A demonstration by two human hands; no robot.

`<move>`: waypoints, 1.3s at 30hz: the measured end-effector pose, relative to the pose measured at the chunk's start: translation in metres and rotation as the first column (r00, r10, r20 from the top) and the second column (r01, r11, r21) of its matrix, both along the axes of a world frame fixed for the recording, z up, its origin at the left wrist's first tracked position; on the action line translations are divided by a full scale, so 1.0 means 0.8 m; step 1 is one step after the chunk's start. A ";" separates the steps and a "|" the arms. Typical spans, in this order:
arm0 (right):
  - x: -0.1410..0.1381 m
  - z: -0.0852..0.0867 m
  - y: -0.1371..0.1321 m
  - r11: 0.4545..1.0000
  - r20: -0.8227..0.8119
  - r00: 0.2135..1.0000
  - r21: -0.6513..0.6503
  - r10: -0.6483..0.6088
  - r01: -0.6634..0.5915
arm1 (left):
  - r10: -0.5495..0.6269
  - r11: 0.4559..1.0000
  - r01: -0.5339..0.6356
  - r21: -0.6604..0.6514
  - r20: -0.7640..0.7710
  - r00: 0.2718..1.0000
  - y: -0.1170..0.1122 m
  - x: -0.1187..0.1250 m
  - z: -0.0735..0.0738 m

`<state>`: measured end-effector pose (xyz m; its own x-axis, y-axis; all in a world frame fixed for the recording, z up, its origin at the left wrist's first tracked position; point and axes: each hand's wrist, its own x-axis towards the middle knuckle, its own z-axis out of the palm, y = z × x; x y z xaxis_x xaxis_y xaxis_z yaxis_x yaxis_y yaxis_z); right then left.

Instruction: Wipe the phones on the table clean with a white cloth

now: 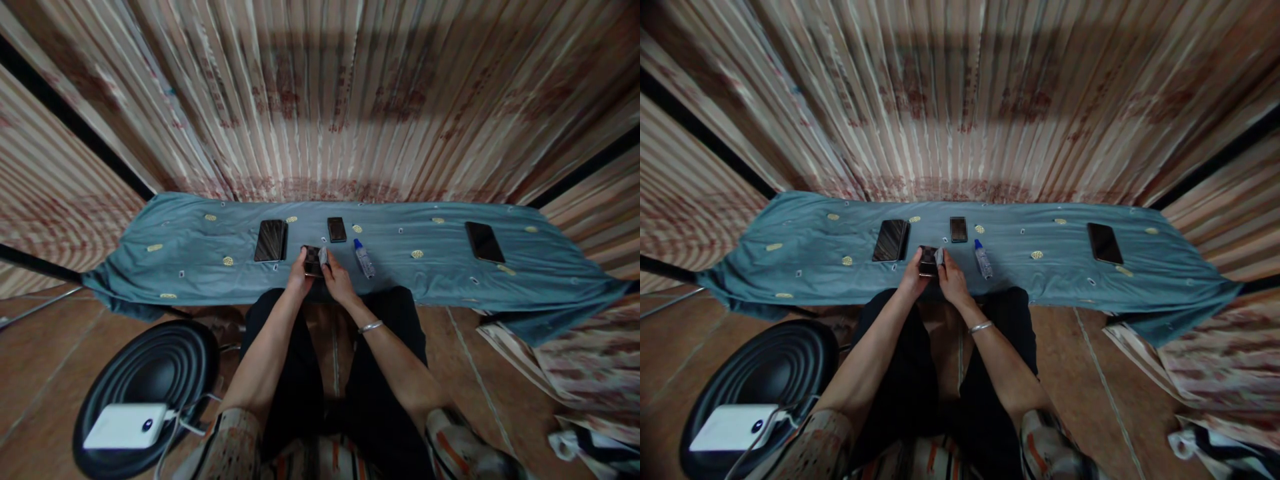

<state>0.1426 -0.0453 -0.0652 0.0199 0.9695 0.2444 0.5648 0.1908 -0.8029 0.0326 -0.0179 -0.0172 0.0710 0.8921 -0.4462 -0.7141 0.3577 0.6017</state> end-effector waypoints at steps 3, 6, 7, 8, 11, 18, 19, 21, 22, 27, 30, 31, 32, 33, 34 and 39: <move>-0.003 -0.002 -0.005 0.999 0.034 0.999 0.026 0.023 -0.024 | 0.041 0.999 -0.042 0.017 0.016 0.999 0.001 -0.001 0.003; -0.002 -0.003 -0.011 0.997 0.060 0.997 0.058 0.046 -0.049 | 0.045 0.999 -0.046 0.011 0.028 0.999 0.003 -0.003 0.005; -0.001 -0.003 -0.014 0.996 0.066 0.996 0.062 0.054 -0.058 | 0.044 0.999 -0.044 0.000 0.028 0.999 0.003 -0.005 0.006; 0.000 -0.003 -0.016 0.996 0.074 0.995 0.064 0.064 -0.069 | 0.044 0.999 -0.044 -0.013 0.028 0.999 0.003 -0.006 0.006; 0.002 -0.001 -0.026 0.991 0.118 0.988 0.072 0.101 -0.110 | 0.049 0.998 -0.048 -0.033 0.041 0.998 0.004 -0.010 0.007; 0.006 0.001 -0.037 0.980 0.193 0.968 0.092 0.158 -0.178 | 0.062 0.997 -0.060 -0.040 0.047 0.997 0.005 -0.014 0.010; 0.005 0.000 -0.037 0.980 0.200 0.969 0.100 0.147 -0.169 | 0.058 0.998 -0.057 -0.027 0.049 0.997 0.004 -0.013 0.011; 0.001 -0.004 -0.035 0.984 0.206 0.972 0.115 0.110 -0.136 | 0.048 0.999 -0.048 0.000 0.049 0.998 0.004 -0.011 0.011; -0.002 -0.006 -0.033 0.986 0.204 0.975 0.118 0.088 -0.114 | 0.040 0.999 -0.041 0.009 0.045 0.998 0.004 -0.009 0.011; -0.009 -0.008 -0.019 0.993 0.173 0.984 0.100 0.049 -0.067 | -0.011 1.000 0.012 0.025 -0.015 1.000 0.000 -0.002 0.007; -0.009 -0.002 -0.010 0.991 0.157 0.986 0.113 0.052 -0.070 | -0.061 0.996 0.063 0.060 -0.038 0.997 -0.002 0.001 0.007; -0.009 0.001 -0.007 0.990 0.153 0.987 0.124 0.054 -0.073 | -0.079 0.994 0.082 0.069 -0.041 0.996 -0.003 0.002 0.007; -0.009 0.004 -0.005 0.988 0.152 0.987 0.136 0.055 -0.076 | -0.096 0.992 0.099 0.075 -0.042 0.994 -0.004 0.004 0.008; -0.010 0.007 -0.003 0.985 0.152 0.987 0.150 0.058 -0.081 | -0.111 0.990 0.114 0.079 -0.040 0.993 -0.005 0.004 0.009; -0.010 0.010 -0.002 0.983 0.156 0.986 0.163 0.061 -0.087 | -0.122 0.989 0.124 0.083 -0.036 0.992 -0.006 0.005 0.010; -0.017 0.017 -0.003 0.968 0.199 0.976 0.215 0.084 -0.127 | -0.083 0.995 0.083 0.055 -0.003 0.997 -0.008 0.008 0.016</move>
<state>0.1290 -0.0474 -0.0516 -0.1462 0.8830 0.4460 0.6676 0.4208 -0.6142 0.0392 -0.0239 -0.0044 0.1452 0.9064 -0.3967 -0.6831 0.3819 0.6226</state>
